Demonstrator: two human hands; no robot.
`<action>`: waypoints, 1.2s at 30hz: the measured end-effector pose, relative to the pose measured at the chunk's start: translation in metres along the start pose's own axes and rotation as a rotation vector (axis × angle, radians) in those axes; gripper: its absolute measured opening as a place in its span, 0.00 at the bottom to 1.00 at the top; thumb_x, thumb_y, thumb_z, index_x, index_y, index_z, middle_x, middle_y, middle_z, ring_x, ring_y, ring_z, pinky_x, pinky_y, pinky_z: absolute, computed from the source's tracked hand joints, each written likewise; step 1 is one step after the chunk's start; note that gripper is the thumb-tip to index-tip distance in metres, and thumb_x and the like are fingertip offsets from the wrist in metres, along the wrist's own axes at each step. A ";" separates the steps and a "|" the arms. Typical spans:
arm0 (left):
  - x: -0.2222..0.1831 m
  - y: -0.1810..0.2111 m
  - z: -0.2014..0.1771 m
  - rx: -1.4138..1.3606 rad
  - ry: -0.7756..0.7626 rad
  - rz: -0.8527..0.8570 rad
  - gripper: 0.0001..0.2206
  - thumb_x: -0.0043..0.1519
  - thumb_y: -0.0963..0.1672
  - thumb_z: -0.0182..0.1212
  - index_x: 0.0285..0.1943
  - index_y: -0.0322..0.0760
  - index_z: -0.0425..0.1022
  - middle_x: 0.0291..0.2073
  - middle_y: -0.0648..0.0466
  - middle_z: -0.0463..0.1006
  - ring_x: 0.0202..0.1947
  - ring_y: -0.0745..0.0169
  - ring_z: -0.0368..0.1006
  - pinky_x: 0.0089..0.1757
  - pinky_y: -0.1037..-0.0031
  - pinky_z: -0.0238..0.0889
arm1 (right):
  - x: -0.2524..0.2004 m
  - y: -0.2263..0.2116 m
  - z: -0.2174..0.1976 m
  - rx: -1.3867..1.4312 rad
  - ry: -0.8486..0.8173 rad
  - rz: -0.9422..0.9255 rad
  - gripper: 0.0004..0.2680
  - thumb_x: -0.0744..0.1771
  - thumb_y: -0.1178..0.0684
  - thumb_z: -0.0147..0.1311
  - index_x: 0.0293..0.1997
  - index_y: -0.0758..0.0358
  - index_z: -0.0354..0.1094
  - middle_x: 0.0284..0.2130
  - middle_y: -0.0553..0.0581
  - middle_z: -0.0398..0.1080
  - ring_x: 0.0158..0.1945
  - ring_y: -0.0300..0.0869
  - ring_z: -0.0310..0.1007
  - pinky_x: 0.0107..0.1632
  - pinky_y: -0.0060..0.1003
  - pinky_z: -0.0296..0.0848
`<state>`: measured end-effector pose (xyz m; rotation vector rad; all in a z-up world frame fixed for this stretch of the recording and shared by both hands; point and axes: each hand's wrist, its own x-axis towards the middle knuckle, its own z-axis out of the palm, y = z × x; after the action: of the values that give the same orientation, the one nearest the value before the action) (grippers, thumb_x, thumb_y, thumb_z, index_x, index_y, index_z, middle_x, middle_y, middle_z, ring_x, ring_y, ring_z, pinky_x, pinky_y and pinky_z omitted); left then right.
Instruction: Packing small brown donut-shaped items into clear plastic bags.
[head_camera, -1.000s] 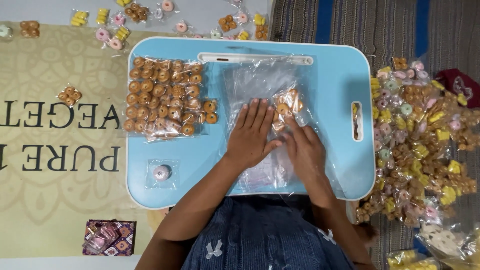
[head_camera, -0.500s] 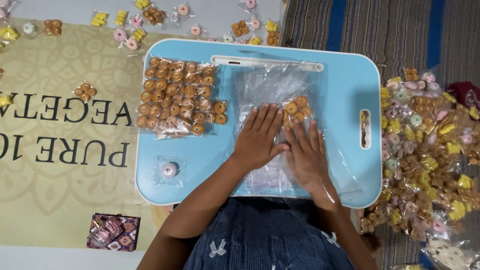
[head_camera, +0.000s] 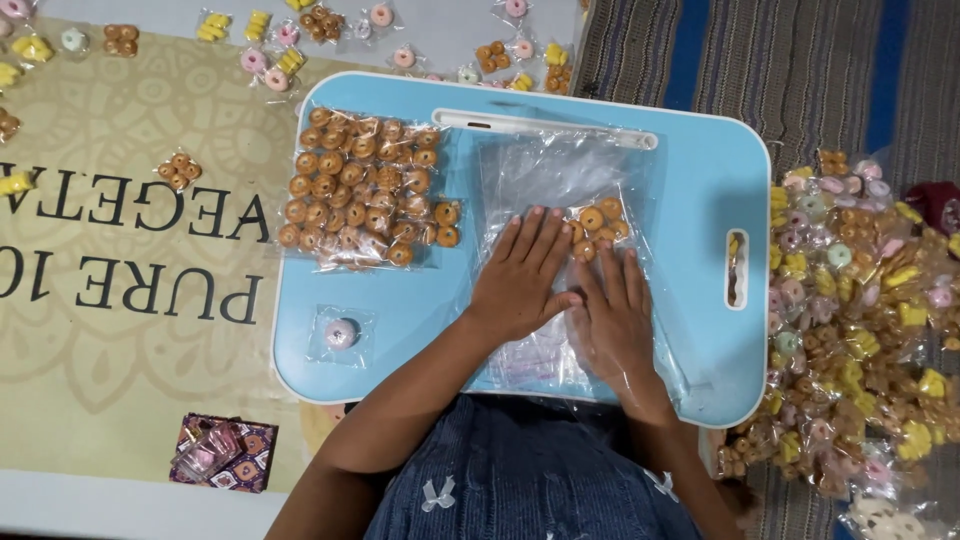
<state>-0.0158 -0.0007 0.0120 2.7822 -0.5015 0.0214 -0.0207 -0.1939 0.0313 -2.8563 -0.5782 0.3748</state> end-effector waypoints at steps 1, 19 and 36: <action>0.000 0.001 -0.001 0.002 -0.011 -0.004 0.45 0.64 0.66 0.20 0.82 0.36 0.39 0.80 0.42 0.40 0.79 0.41 0.33 0.72 0.52 0.22 | 0.000 0.000 0.000 0.004 -0.012 0.007 0.24 0.70 0.42 0.38 0.79 0.40 0.40 0.79 0.51 0.29 0.80 0.57 0.21 0.76 0.54 0.29; -0.001 0.000 0.005 0.001 0.076 0.004 0.44 0.64 0.66 0.22 0.81 0.34 0.42 0.79 0.41 0.46 0.79 0.40 0.39 0.72 0.52 0.25 | -0.001 -0.002 -0.001 0.059 0.128 -0.055 0.23 0.68 0.45 0.42 0.76 0.49 0.53 0.77 0.70 0.37 0.79 0.65 0.31 0.73 0.61 0.40; -0.001 0.001 0.008 0.015 0.120 0.006 0.44 0.65 0.65 0.24 0.81 0.35 0.43 0.79 0.41 0.47 0.79 0.42 0.40 0.72 0.52 0.27 | -0.001 0.005 0.004 0.043 0.072 -0.045 0.25 0.69 0.43 0.41 0.78 0.42 0.45 0.79 0.55 0.35 0.79 0.61 0.28 0.74 0.60 0.36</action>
<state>-0.0174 -0.0038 0.0045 2.7729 -0.4804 0.1926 -0.0208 -0.1977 0.0264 -2.7976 -0.6126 0.2726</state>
